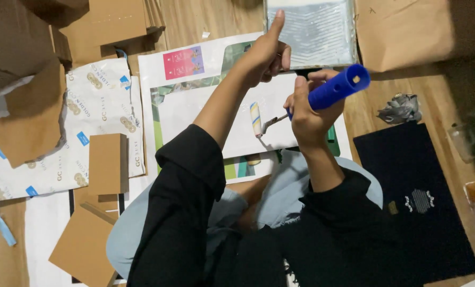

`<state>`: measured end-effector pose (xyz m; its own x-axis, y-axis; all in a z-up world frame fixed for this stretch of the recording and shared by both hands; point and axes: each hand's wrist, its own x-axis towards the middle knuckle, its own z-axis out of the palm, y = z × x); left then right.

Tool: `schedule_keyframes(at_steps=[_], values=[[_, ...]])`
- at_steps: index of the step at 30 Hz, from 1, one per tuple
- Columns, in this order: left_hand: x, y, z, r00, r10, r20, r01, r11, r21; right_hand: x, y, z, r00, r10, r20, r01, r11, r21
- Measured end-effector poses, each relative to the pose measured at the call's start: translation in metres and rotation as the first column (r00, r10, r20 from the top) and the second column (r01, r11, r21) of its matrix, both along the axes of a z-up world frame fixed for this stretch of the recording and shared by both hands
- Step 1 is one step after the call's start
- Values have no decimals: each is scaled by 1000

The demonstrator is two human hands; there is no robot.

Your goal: Assembling a folder by applying glue to a base sheet with a roller and attaching cardboard panels.

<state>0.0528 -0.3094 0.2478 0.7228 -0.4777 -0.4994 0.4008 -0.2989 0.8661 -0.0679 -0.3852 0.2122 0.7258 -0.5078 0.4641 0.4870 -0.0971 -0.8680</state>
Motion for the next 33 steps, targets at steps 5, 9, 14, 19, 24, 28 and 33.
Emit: schedule_keyframes(at_steps=[5,9,14,19,24,28,33], values=[[-1,-5,-8,995,95,-2,-94,981,172,3,-9,-1,999,34,21,-34,999,-10],[-5,-11,5,986,42,159,-104,909,404,4,-15,-4,998,51,40,-51,999,2],[-2,-16,1,989,129,-72,-122,989,88,6,-24,-9,999,8,49,-9,1000,24],[-10,-11,13,993,17,-117,-21,999,-32,6,-26,-6,999,4,52,-5,1000,24],[-24,13,19,995,-73,-69,78,994,76,10,-31,-11,998,6,69,-10,998,56],[-28,65,-4,995,96,7,-96,989,116,18,-52,-22,999,5,32,-10,988,155],[-30,183,-53,971,217,96,-232,954,192,24,-82,-35,1000,-12,-15,15,973,228]])
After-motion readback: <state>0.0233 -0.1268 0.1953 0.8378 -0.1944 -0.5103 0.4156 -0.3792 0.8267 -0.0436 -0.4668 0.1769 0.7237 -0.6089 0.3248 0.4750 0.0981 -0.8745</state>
